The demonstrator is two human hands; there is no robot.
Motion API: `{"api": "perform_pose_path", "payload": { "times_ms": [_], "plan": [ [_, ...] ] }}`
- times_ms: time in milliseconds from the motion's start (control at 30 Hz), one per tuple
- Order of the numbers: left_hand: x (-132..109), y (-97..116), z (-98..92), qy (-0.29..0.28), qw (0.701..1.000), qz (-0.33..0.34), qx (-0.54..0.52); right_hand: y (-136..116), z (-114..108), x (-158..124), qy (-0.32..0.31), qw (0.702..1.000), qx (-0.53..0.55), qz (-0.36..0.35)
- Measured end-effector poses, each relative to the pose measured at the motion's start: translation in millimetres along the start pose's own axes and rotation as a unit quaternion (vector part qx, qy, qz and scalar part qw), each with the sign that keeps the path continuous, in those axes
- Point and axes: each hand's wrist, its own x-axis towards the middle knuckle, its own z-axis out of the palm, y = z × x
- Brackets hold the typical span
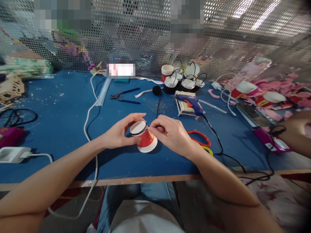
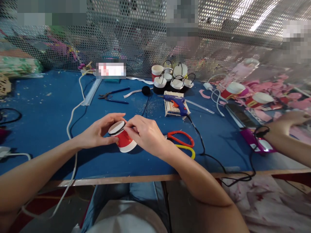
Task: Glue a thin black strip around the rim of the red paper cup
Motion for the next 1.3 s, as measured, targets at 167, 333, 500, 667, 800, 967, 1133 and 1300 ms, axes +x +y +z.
{"api": "perform_pose_path", "payload": {
  "times_ms": [167, 333, 500, 667, 800, 967, 1133, 1300],
  "plan": [
    [-0.2, -2.1, 0.2, 0.000, 1.000, 0.002, -0.006, 4.6, 2.9, 0.7, -0.002, 1.000, 0.012, 0.014],
    [0.0, -3.2, 0.2, -0.001, 1.000, -0.001, -0.011, 6.5, 4.6, 1.0, -0.011, 0.999, 0.032, 0.028],
    [-0.6, -3.9, 0.1, -0.007, 1.000, -0.001, -0.021, 7.9, 5.8, 1.0, -0.013, 0.998, 0.053, 0.037],
    [0.0, -3.9, 0.1, -0.010, 0.999, 0.007, -0.037, 9.2, 6.1, 1.1, -0.013, 0.999, 0.042, 0.028],
    [0.4, -3.3, 0.1, -0.011, 0.999, 0.005, -0.038, 9.5, 6.0, 1.4, -0.012, 0.999, 0.040, 0.023],
    [0.5, -3.1, 0.2, -0.021, 0.999, 0.003, -0.042, 9.4, 6.8, 1.2, -0.018, 0.998, 0.051, 0.035],
    [0.4, 0.0, 1.7, -0.040, 0.995, 0.010, -0.090, 10.6, 6.1, 1.3, -0.021, 0.997, 0.070, 0.012],
    [-0.1, 2.6, 3.0, -0.063, 0.990, 0.002, -0.123, 14.9, 4.5, 2.1, -0.041, 0.995, 0.065, -0.060]
  ]
}}
